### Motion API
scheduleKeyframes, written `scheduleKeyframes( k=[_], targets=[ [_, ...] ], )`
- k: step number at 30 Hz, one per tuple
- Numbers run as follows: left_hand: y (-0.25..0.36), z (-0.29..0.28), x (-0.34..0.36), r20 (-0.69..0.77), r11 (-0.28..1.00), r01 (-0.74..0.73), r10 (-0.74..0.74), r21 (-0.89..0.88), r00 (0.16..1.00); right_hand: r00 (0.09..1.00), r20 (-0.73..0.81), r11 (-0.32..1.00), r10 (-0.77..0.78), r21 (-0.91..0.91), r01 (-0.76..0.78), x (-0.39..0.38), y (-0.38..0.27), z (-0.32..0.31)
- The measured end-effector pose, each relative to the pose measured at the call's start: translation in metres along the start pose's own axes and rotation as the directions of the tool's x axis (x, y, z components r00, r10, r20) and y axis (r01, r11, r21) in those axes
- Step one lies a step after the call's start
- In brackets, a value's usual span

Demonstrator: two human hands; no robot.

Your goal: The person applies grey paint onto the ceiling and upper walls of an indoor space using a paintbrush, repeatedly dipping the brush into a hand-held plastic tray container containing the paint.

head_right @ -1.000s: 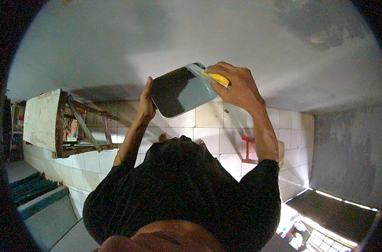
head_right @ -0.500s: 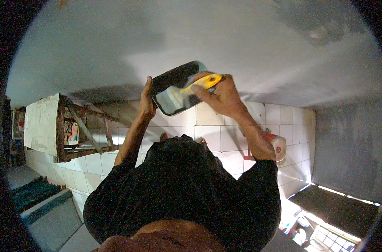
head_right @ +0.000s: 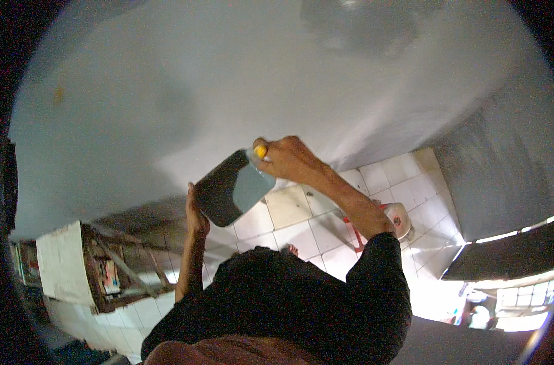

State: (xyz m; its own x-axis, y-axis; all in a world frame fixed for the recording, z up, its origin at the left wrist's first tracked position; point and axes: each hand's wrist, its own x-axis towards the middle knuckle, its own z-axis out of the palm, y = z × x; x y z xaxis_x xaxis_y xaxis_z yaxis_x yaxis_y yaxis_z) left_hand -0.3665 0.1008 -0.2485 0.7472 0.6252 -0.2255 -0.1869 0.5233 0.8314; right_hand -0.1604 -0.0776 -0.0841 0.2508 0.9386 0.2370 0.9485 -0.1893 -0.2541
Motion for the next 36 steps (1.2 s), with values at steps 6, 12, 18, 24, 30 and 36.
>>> scheduleKeyframes(
  k=[6, 12, 18, 24, 30, 36],
  targets=[
    [0.009, 0.012, 0.001, 0.008, 0.999, -0.03, 0.031, -0.023, 0.999, 0.996, -0.086, 0.999, 0.038, 0.026, -0.036, -0.01, -0.017, -0.013],
    [0.015, 0.011, -0.001, -0.007, 0.997, 0.045, -0.046, -0.061, 0.999, 0.99, -0.07, 0.907, 0.125, 0.412, -0.085, -0.012, -0.037, 0.002],
    [0.013, 0.01, 0.005, -0.012, 0.999, -0.01, 0.01, -0.032, 1.0, 0.995, 0.07, 0.812, 0.065, 0.576, -0.094, -0.011, -0.06, 0.027],
    [-0.001, -0.009, 0.012, 0.006, 1.0, -0.009, 0.009, -0.018, 1.0, 0.978, 0.057, 0.748, 0.202, 0.636, -0.192, -0.005, -0.032, 0.029],
    [0.0, -0.007, 0.008, -0.011, 0.997, 0.007, -0.006, 0.083, 1.0, 0.996, -0.091, 0.89, 0.009, 0.454, 0.033, 0.012, -0.009, 0.019],
    [0.008, 0.001, 0.004, -0.003, 0.995, -0.061, 0.061, 0.082, 0.998, 0.997, 0.063, 0.954, -0.053, 0.298, 0.032, 0.024, -0.005, 0.009]
  ],
)
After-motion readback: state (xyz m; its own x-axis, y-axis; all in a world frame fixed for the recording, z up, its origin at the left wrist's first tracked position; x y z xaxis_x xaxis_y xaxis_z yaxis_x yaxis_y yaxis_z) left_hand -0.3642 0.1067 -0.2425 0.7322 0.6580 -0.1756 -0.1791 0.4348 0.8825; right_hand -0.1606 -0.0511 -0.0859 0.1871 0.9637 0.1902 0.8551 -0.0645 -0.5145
